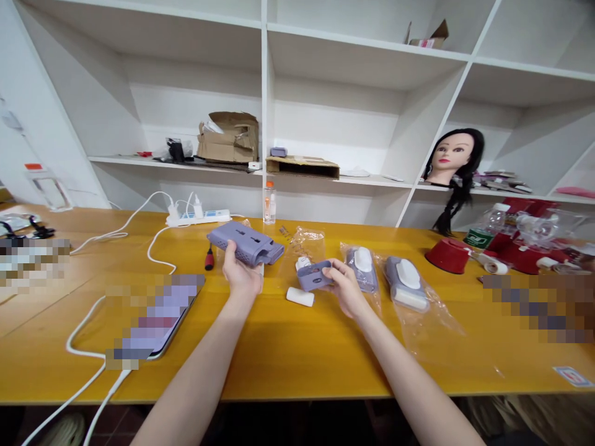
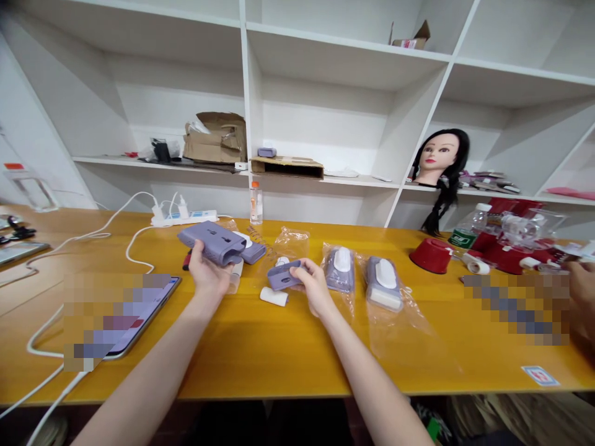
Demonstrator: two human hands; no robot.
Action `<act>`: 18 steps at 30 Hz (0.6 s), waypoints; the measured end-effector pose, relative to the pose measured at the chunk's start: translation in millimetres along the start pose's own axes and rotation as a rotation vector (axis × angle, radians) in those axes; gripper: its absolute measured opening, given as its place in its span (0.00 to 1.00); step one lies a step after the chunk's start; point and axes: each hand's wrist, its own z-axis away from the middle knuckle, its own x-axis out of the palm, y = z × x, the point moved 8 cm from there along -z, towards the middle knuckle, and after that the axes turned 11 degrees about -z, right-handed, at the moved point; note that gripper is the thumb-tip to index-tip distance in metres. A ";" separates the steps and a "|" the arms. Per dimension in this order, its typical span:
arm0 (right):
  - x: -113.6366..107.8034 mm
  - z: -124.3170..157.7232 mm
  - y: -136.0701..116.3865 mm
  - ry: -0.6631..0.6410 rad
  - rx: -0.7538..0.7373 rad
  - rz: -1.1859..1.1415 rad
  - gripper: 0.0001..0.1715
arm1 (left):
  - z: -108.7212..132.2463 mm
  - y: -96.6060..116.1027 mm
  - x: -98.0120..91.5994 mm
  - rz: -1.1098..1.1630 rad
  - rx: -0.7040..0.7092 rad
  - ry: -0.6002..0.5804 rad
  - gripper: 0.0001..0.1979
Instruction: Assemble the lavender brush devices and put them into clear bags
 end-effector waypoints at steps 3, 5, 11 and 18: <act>-4.6 2.6 10.1 0.038 0.082 -0.167 0.11 | 1.9 -7.7 5.2 -0.031 -0.065 -0.105 0.16; -5.5 3.3 10.4 0.051 0.078 -0.169 0.11 | 2.4 -11.4 8.1 -0.036 -0.094 -0.171 0.16; 0.1 6.5 2.3 -0.004 0.014 -0.044 0.10 | 2.0 -8.5 12.2 -0.024 -0.061 -0.247 0.21; -3.6 4.5 11.5 0.017 0.071 -0.004 0.11 | 4.9 -6.2 14.6 -0.046 -0.033 -0.258 0.21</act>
